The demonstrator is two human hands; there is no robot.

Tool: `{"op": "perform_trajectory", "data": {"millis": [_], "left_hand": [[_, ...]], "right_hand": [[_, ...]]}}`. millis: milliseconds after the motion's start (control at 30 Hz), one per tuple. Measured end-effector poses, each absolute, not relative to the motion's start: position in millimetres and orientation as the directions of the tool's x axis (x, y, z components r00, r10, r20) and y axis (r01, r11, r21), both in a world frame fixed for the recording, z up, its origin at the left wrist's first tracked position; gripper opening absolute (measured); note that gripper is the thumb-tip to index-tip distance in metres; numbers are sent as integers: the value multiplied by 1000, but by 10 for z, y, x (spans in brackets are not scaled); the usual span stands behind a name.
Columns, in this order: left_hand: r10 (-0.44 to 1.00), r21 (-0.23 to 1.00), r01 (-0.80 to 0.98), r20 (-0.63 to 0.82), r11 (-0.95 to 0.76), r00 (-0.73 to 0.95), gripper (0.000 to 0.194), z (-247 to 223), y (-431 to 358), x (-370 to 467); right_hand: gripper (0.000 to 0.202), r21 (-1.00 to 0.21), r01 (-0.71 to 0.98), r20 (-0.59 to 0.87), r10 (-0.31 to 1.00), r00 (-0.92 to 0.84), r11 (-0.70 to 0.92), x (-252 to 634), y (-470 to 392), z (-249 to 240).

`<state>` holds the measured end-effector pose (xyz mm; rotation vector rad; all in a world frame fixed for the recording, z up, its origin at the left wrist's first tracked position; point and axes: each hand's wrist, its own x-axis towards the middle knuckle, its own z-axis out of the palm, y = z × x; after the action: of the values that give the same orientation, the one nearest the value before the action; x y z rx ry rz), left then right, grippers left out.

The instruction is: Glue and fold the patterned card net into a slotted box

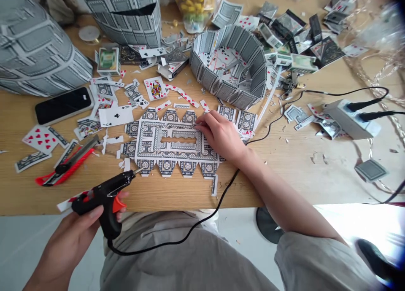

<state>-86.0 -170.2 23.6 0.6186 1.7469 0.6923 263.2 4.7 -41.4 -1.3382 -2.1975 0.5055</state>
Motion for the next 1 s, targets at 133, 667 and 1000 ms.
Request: {"op": "perform_trajectory", "data": {"millis": [133, 667, 1000], "left_hand": [[691, 708, -53, -701, 705, -174, 45, 148, -1874, -1009], [638, 643, -114, -766, 757, -79, 63, 83, -2103, -797], [640, 641, 4, -765, 767, -71, 59, 100, -2020, -616]], "right_hand": [[13, -536, 714, 239, 892, -384, 451, 2633, 42, -419], [23, -496, 613, 393, 788, -474, 615, 2678, 21, -432], [27, -524, 596, 377, 793, -479, 609, 2690, 13, -430]]}}
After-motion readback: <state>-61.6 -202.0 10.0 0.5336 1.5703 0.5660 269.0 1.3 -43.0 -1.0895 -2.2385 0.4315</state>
